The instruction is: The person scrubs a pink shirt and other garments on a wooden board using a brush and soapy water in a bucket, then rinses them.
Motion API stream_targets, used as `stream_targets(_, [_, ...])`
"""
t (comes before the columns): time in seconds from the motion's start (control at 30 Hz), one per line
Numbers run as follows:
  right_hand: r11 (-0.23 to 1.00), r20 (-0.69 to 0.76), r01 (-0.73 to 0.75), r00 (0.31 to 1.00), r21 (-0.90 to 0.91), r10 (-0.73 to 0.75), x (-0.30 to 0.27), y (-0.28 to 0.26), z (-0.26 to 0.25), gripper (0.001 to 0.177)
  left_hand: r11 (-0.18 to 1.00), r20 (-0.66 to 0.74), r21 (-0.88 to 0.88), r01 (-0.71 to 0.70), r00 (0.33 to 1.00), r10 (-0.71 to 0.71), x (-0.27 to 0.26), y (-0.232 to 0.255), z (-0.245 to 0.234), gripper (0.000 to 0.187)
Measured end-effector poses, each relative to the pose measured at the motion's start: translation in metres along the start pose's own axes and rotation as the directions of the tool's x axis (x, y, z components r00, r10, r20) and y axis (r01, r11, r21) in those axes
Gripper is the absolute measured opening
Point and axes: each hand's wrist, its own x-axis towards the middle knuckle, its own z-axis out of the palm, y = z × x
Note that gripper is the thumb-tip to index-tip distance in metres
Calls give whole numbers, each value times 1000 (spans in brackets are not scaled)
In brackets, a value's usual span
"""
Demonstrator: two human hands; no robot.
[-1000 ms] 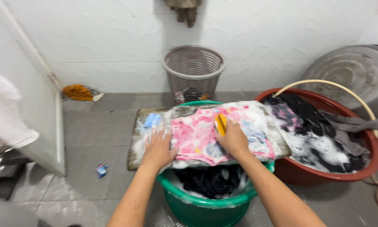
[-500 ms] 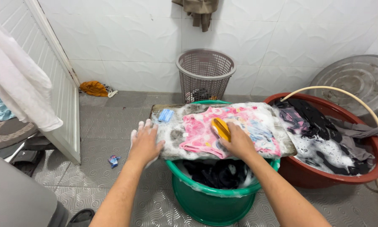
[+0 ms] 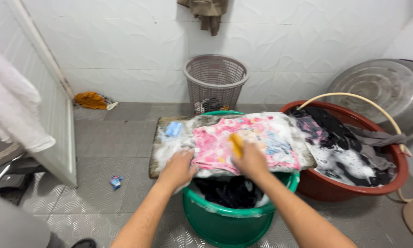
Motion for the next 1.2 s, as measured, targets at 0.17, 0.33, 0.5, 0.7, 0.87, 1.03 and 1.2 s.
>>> stream_targets(0.17, [886,3,434,898,165,-441,-18,-7,1,55,996,88,84,9,996,-16,19,23,11,41])
stream_targets(0.33, [996,11,-61,998,69,60,26,48,-44,54,990,37,57,126,991,-128,35,11,34,32])
stream_targets(0.5, [983,-37,-181,983,-3,181,17,27,-32,51,959,108,-158,235,970,-220,50,-22,53,32])
stream_targets(0.7, [868,-18,447,891,216,-454,-23,-42,7,53,879,274,-319,355,922,-273,56,-35,47,30])
stream_targets(0.87, [954,178,38,979,296,-94,21,-13,-13,52,902,178,-161,401,910,-373,43,-19,38,33])
stream_targets(1.03, [994,42,-61,997,94,57,9,-25,5,42,940,234,71,335,910,-342,40,-6,24,50])
stream_targets(1.2, [901,155,344,907,266,-392,-36,-48,8,50,917,249,127,379,883,-399,30,13,5,57])
